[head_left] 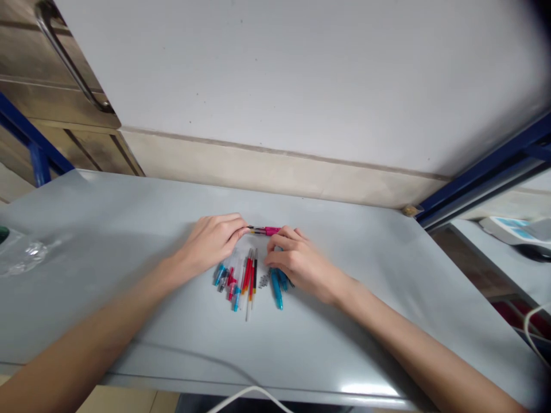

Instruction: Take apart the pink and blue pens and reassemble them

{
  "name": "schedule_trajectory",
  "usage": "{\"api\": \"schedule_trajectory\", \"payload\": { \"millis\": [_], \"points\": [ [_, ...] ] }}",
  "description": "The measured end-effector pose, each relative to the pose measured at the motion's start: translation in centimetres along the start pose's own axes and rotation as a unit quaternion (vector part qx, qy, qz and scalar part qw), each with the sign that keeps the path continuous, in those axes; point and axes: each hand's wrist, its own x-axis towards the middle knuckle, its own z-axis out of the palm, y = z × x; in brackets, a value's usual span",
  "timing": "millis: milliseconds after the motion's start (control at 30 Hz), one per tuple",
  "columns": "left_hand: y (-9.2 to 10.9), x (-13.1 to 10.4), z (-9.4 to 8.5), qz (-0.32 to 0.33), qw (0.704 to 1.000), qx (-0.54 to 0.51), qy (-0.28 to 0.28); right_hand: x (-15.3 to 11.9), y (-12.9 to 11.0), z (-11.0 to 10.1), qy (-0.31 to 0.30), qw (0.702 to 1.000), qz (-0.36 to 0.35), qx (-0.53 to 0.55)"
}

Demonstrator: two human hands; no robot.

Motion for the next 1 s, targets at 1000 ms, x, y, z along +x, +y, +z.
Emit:
{"api": "schedule_trajectory", "payload": {
  "millis": [1000],
  "points": [
    [1.0, -0.6, 1.0, 0.078, 0.997, -0.014, 0.01, -2.0, 2.5, 1.2, 0.182, 0.95, 0.164, 0.194]
  ]
}}
